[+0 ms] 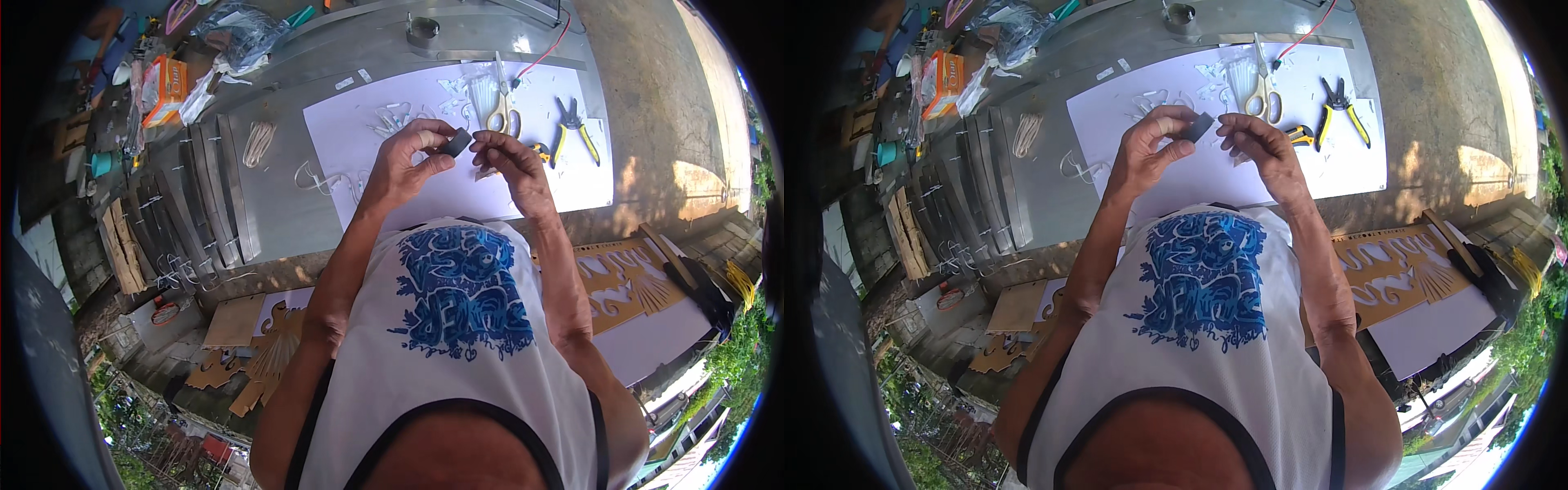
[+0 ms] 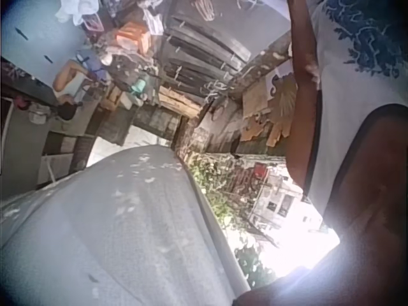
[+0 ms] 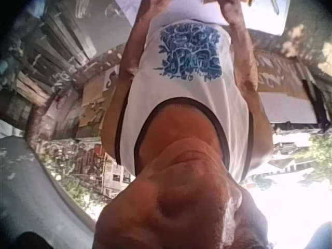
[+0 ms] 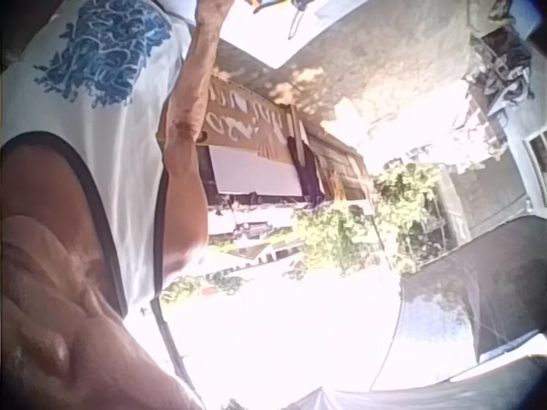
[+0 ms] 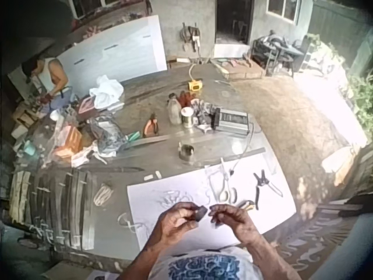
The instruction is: The person uses pliers to strip the insulation from the ends of white wires. They then wrap the exposed copper ends with black electrical tape. The person handles multiple wire segments individually on a metal workbench.
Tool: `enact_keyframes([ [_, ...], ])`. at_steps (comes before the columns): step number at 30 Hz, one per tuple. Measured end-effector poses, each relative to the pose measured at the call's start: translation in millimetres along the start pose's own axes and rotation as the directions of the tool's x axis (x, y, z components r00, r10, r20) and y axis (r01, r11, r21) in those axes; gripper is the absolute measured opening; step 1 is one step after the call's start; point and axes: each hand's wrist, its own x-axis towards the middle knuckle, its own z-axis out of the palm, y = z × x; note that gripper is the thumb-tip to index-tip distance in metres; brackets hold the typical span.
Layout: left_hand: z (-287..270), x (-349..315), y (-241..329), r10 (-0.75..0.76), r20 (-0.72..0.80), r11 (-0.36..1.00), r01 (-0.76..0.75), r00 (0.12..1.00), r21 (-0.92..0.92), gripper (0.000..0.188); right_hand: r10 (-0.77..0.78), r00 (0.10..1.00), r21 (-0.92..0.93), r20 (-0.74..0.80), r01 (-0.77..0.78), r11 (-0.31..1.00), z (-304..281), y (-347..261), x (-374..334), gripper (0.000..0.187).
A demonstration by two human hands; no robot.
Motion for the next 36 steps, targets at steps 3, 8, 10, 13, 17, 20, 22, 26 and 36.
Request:
enact_keyframes([
  [3,-3.5,-2.4,13.2,0.019,-0.052,0.976,-0.007,0.998,0.216,0.025,-0.070,0.996,-0.252,-0.058,0.054,0.966,15.9,-15.9,-2.3,0.029],
  [8,-5.9,-7.8,16.6,0.016,-0.038,0.963,-0.005,0.999,0.269,0.023,-0.248,0.968,-0.556,-0.025,0.192,0.809,29.7,-17.4,5.7,0.026],
  [10,-6.3,-10.0,12.4,0.000,-0.080,0.975,0.018,0.997,0.223,0.025,-0.280,0.959,-0.635,-0.035,0.195,0.747,34.2,-15.9,5.8,0.019],
  [13,-9.8,-13.5,3.6,-0.012,-0.129,0.985,0.034,0.992,0.169,0.027,-0.324,0.946,-0.572,-0.018,0.256,0.779,30.6,-9.1,3.0,0.013],
  [17,-10.9,-18.5,1.7,0.002,-0.149,0.986,0.023,0.989,0.167,0.026,-0.192,0.977,-0.758,0.093,0.194,0.622,21.1,-13.9,1.3,0.014],
  [20,-11.9,-20.5,8.6,0.031,-0.095,0.954,-0.001,0.995,0.301,0.024,-0.209,0.975,-0.784,0.069,0.183,0.593,22.1,-12.9,6.9,0.022],
  [22,-13.2,-22.3,7.2,0.140,-0.062,0.896,-0.099,0.988,0.433,0.025,-0.211,0.976,-0.696,0.045,0.182,0.695,32.2,-15.4,8.6,0.023],
  [26,-5.7,-21.9,10.9,0.176,-0.057,0.815,-0.113,0.983,0.569,0.027,-0.260,0.961,-0.714,0.096,0.249,0.655,40.8,-15.9,11.5,0.024],
  [36,-7.1,-22.9,19.5,0.059,-0.027,0.878,-0.039,0.998,0.476,0.025,-0.264,0.965,-0.695,0.011,0.197,0.691,40.8,-6.7,11.7,0.012],
])
